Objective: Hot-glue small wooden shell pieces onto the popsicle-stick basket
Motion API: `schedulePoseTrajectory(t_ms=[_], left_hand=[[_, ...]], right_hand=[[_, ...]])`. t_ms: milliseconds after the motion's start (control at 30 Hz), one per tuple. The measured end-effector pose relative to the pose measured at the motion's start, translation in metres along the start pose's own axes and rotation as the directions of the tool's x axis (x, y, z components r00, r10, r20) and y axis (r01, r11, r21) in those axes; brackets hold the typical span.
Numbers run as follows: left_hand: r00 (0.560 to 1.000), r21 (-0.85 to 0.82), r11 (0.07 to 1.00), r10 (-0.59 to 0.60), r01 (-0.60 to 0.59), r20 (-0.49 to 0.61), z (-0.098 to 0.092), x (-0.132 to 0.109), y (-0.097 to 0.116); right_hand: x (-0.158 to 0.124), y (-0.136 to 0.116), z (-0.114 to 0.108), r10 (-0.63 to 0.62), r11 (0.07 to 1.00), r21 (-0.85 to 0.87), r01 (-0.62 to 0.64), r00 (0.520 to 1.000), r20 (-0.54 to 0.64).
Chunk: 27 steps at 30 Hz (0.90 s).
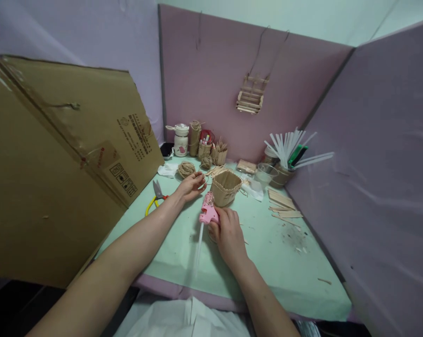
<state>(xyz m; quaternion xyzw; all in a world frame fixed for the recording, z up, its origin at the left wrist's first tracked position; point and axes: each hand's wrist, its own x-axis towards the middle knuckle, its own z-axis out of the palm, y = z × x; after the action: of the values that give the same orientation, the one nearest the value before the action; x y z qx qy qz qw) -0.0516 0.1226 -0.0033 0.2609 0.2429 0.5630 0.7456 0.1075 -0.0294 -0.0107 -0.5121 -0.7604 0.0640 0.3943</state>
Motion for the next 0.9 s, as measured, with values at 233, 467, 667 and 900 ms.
schedulePoseTrajectory(t_ms=[233,467,667,900], left_hand=[[0.95,0.014,0.999,-0.038,0.035,0.308,0.013,-0.027,0.014],[0.903,0.071,0.995,-0.094,0.071,0.419,0.027,-0.046,0.007],[0.879,0.084,0.991,-0.129,0.101,0.459,0.028,-0.051,0.008],[0.849,0.047,0.992,-0.124,0.116,0.513,0.029,-0.053,0.008]], right_hand=[[-0.013,-0.024,-0.024,0.341,0.753,0.568,-0.332,0.935,0.094],[-0.025,-0.042,-0.036,0.332,0.647,0.704,-0.293,0.939,0.086],[-0.027,-0.042,-0.034,0.339,0.639,0.71,-0.297,0.937,0.087],[-0.026,-0.042,-0.034,0.348,0.664,0.686,-0.299,0.935,0.07]])
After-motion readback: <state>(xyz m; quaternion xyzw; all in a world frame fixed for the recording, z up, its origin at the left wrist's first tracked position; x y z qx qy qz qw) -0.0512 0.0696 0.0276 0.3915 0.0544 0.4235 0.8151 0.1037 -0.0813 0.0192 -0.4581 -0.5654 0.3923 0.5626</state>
